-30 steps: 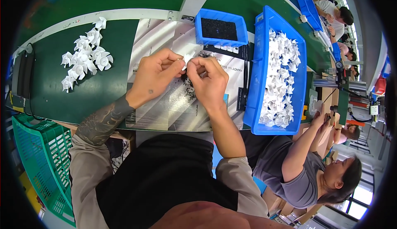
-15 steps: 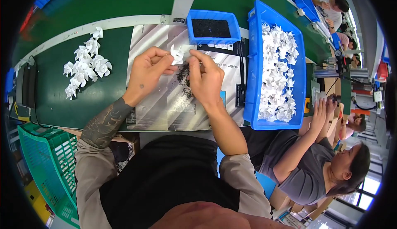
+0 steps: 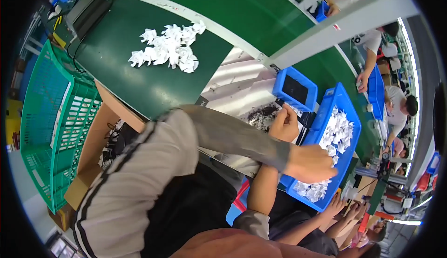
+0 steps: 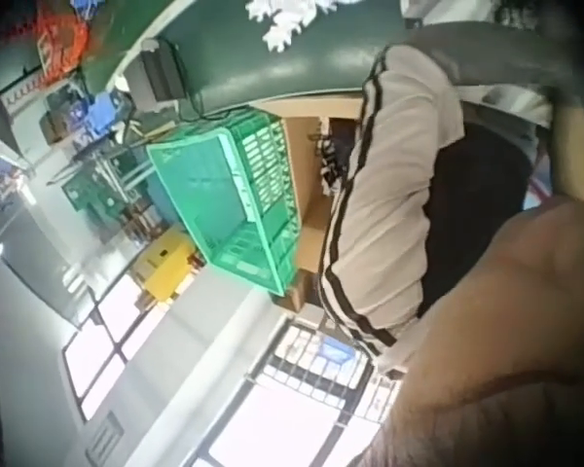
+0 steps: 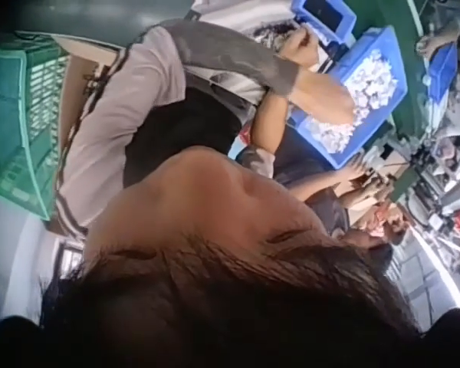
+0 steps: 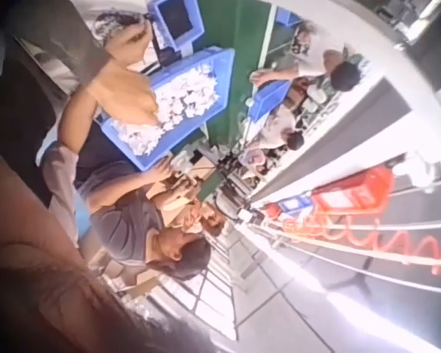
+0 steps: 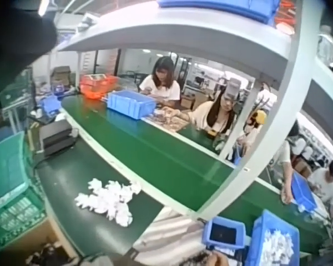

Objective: The person picks up a white plastic fan blade and a small black component by hand, then presses the component into the center of the blade. This process is repeated, and each assembled unit is placed onto a pile on the green work surface.

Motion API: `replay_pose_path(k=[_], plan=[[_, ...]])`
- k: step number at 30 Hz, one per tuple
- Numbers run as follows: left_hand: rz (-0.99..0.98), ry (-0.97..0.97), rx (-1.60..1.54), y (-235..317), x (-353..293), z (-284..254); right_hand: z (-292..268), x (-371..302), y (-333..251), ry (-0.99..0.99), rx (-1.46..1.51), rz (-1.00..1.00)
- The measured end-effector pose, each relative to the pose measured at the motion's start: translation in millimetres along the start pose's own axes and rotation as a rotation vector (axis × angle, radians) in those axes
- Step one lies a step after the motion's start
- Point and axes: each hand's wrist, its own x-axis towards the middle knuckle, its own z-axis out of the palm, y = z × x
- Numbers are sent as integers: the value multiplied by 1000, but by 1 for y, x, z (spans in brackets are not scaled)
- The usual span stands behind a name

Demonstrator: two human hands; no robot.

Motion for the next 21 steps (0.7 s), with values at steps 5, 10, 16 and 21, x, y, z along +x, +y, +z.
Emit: replay_pose_path(k=[5, 10, 16, 21], plan=[[-53, 67, 535, -43, -21, -20, 0, 9, -4, 92, -13, -81], [-643, 96, 796, -202, -74, -77, -3, 12, -9, -21, -41, -106], [-749, -12, 548, -232, -74, -87, -3, 13, 3, 12, -22, -80], [-729, 112, 614, -234, -74, -82, -4, 10, -5, -56, 47, -44]])
